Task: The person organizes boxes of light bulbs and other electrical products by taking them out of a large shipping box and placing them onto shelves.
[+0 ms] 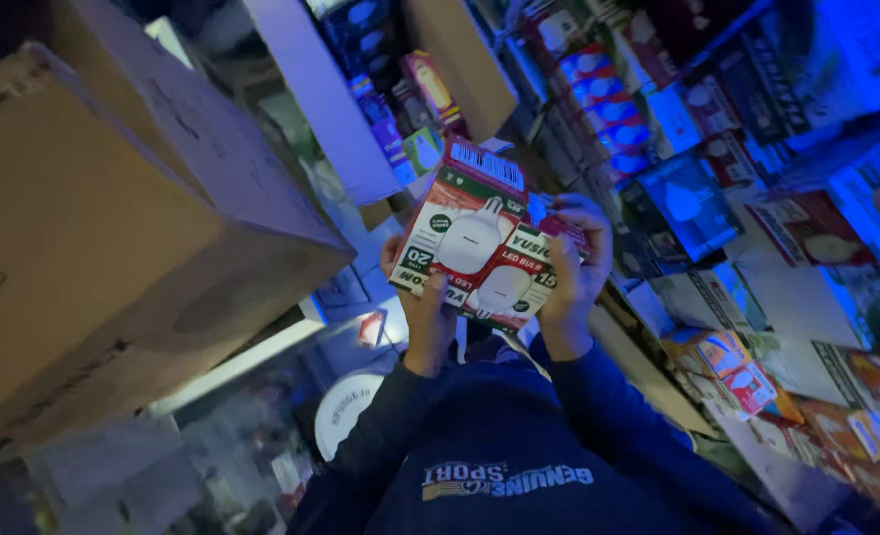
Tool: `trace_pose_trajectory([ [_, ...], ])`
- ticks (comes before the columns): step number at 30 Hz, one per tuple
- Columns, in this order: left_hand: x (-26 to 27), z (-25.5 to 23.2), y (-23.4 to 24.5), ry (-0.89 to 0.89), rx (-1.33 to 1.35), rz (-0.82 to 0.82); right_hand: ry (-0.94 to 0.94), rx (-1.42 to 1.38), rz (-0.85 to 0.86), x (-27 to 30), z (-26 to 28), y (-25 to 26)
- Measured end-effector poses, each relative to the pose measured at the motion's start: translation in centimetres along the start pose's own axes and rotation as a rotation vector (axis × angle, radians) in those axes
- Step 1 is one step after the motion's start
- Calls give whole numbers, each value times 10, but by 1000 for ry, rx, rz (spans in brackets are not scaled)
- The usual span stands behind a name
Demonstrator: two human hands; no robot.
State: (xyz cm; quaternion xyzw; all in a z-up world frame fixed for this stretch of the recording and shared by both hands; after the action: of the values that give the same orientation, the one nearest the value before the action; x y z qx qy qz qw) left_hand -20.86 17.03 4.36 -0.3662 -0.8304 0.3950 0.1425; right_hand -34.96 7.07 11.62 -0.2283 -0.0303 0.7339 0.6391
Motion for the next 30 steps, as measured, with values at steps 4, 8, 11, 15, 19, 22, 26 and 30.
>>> trace_pose_trajectory([
  [4, 15, 2, 0, 116, 50, 30, 107, 40, -102, 32, 19, 4],
  [8, 39, 10, 5, 320, 166, -82, 226, 255, -171, 68, 30, 3],
  [11, 57, 7, 6, 418, 242, -78, 247, 274, -191, 97, 32, 0],
  [15, 72, 5, -9, 443, 246, -20, 260, 351, -288, 118, 37, 16],
  [19, 86, 14, -25, 413, 118, -49, 169, 331, -388, 137, 43, 43],
  [22, 92, 22, -29, 359, 47, 6, 170, 458, -244, 139, 66, 62],
  [26, 105, 37, -22, 244, -92, 109, 115, 496, 3, 137, 103, 89],
  [30, 148, 68, -29, 259, -113, 174, -19, 370, 145, 140, 139, 136],
])
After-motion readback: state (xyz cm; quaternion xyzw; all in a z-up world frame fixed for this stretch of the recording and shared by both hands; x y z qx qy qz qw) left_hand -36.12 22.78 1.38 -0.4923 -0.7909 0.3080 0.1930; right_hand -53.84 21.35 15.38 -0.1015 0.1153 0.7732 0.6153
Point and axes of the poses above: each hand's wrist, its own x-axis away from the middle knuckle, its own y-axis out of the back of the hand, z = x × y, the point moved 3 cm from there along -x, towards the middle knuckle
